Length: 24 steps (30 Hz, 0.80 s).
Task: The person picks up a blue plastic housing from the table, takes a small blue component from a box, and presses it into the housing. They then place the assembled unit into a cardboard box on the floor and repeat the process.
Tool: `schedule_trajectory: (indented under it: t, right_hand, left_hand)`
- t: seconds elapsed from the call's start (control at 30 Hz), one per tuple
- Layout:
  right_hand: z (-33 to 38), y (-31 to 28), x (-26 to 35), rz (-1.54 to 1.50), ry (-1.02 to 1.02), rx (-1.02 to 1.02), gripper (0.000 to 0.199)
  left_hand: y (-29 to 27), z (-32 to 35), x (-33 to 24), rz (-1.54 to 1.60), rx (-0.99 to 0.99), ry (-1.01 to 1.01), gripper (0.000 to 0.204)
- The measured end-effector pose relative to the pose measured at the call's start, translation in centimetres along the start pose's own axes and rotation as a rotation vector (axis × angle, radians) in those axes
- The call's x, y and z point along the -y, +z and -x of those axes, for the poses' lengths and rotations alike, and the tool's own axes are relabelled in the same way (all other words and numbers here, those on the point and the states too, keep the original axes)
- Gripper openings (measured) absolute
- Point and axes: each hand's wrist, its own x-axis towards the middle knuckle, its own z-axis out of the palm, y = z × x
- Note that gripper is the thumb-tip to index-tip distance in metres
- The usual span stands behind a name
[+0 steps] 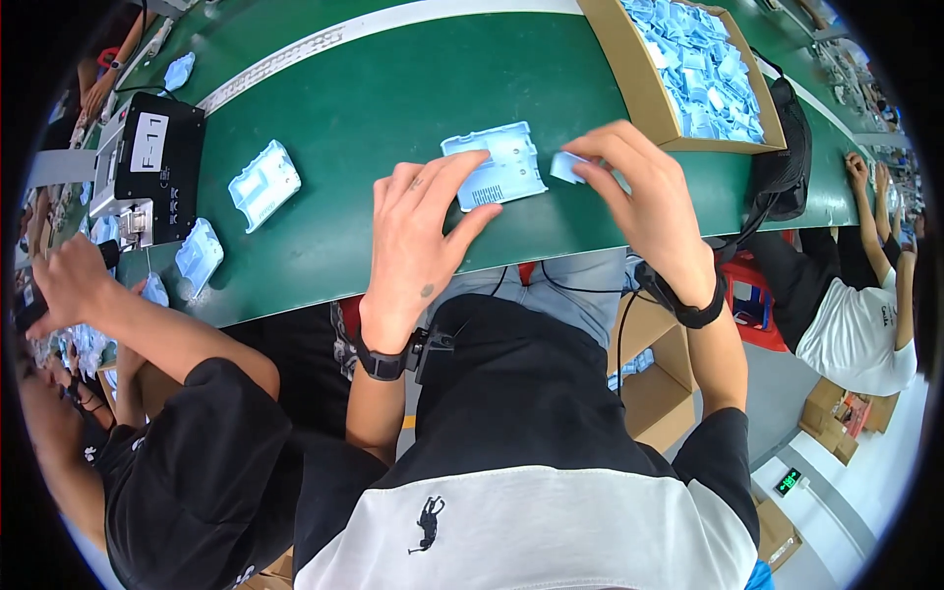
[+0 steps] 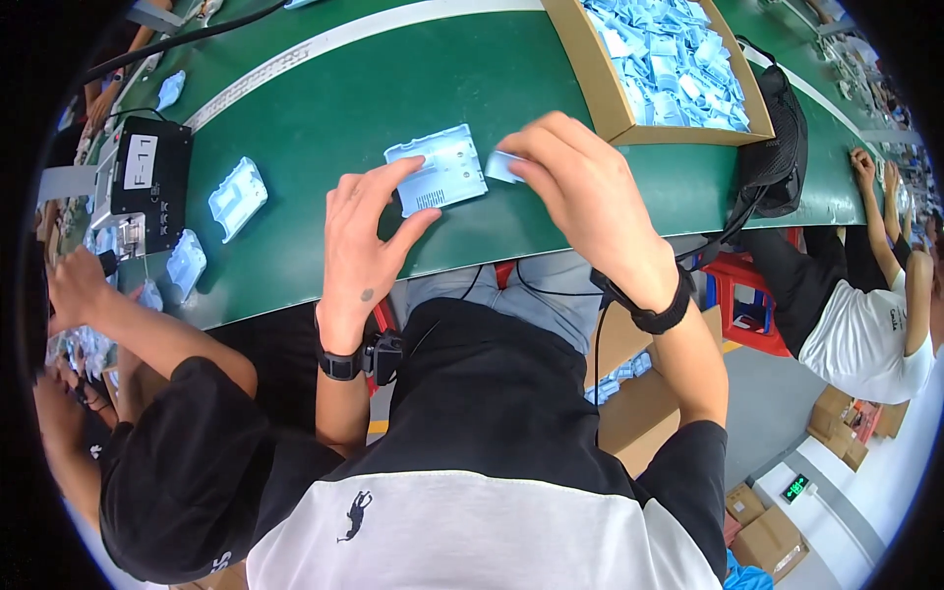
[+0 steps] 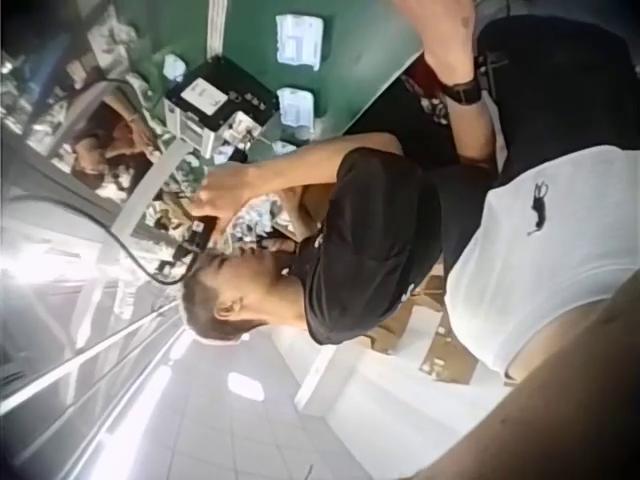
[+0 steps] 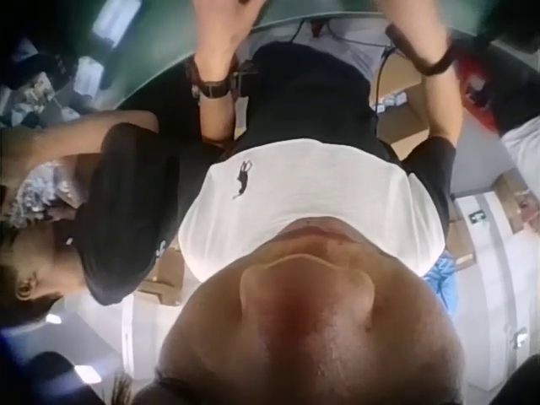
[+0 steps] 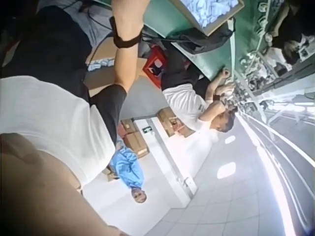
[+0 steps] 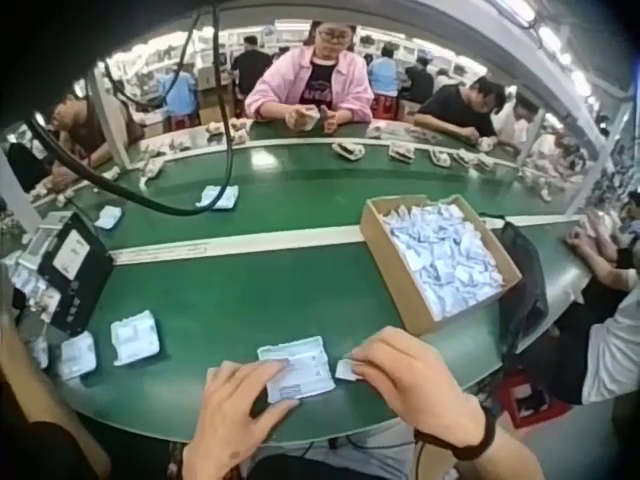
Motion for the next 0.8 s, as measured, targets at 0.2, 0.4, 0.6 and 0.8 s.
schedule_trajectory:
  t: [0.2, 0.4, 0.6, 0.8]
  right_hand:
    - [-3.2, 1.5, 1.1, 0.204, -0.234, 0.107, 0.014]
    - [-3.6, 2.7, 0.9, 0.309, -0.212, 0.181, 0.012]
    - [-4.4, 2.7, 1.0, 0.289, -0.217, 0.241, 0.011]
    - [-3.6, 3.2, 0.9, 0.235, -0.209, 0.158, 0.010]
  left_hand:
    - [0.1, 0.0, 0.4, 0.037, 0.044, -0.018, 0.048]
    - [0.1, -0.3, 0.3, 0.043, 0.035, 0.024, 0.043]
    - [0.7, 0.0, 0.8, -0.087, 0.003, 0.128, 0.039]
    - [0.0, 0.1, -0.6, -0.193, 0.015, 0.139, 0.038]
